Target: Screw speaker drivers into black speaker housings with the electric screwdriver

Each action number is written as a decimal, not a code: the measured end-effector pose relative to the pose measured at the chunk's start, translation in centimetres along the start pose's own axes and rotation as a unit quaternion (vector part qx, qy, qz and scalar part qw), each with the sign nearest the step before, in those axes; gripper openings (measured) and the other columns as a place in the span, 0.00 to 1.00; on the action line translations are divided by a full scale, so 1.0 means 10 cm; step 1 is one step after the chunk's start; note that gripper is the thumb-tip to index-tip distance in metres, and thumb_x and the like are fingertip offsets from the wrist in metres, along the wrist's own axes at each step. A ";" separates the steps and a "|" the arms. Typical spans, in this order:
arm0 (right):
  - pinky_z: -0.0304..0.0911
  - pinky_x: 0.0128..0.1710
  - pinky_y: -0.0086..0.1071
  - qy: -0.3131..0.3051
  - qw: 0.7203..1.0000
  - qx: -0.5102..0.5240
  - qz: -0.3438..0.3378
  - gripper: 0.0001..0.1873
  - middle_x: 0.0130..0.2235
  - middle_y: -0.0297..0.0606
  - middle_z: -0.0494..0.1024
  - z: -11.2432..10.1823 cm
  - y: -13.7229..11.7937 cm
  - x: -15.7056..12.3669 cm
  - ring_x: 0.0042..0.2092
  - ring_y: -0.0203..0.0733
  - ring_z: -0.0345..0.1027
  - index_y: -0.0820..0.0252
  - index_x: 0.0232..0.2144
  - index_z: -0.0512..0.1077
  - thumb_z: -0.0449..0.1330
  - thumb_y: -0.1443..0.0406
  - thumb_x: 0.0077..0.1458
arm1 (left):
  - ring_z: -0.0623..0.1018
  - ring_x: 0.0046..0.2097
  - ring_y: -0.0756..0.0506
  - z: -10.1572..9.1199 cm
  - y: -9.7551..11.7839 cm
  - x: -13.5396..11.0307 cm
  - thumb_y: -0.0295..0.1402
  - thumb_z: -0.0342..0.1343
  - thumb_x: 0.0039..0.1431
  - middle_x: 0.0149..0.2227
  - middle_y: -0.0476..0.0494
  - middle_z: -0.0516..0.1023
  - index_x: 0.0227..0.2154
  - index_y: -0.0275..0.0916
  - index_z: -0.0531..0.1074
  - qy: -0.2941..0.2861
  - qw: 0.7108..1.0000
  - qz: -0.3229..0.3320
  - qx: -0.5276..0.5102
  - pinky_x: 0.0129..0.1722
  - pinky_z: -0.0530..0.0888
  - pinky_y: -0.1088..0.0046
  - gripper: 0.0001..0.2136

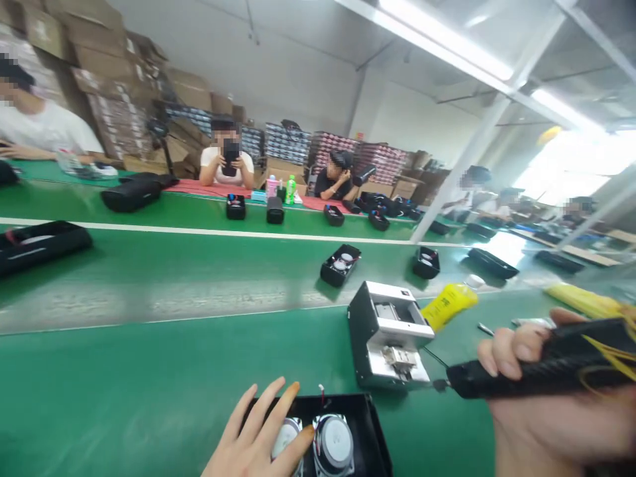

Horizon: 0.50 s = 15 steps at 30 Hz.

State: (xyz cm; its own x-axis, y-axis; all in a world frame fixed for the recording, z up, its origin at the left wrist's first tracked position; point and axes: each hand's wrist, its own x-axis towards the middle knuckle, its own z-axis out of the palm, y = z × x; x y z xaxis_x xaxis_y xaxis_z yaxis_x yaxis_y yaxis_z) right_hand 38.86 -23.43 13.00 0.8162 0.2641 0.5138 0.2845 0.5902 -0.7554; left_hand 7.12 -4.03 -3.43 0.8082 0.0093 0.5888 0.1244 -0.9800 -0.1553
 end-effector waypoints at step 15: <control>0.57 0.17 0.29 -0.019 0.998 -0.045 -0.043 0.39 0.24 0.27 0.69 0.33 0.58 0.02 0.18 0.35 0.59 0.55 0.46 0.75 0.59 0.29 0.57 | 0.75 0.63 0.28 0.18 0.00 0.11 0.57 0.64 0.66 0.73 0.35 0.67 0.65 0.59 0.75 -0.069 0.995 0.019 -0.066 0.57 0.77 0.48 0.27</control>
State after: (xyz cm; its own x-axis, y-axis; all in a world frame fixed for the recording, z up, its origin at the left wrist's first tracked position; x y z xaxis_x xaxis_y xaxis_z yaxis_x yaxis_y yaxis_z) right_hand 39.05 -17.43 10.04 0.7678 0.2452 0.5920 0.3976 0.5422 -0.7402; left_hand 9.07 -3.69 -4.18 0.8829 -0.0103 0.4694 0.0225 -0.9977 -0.0641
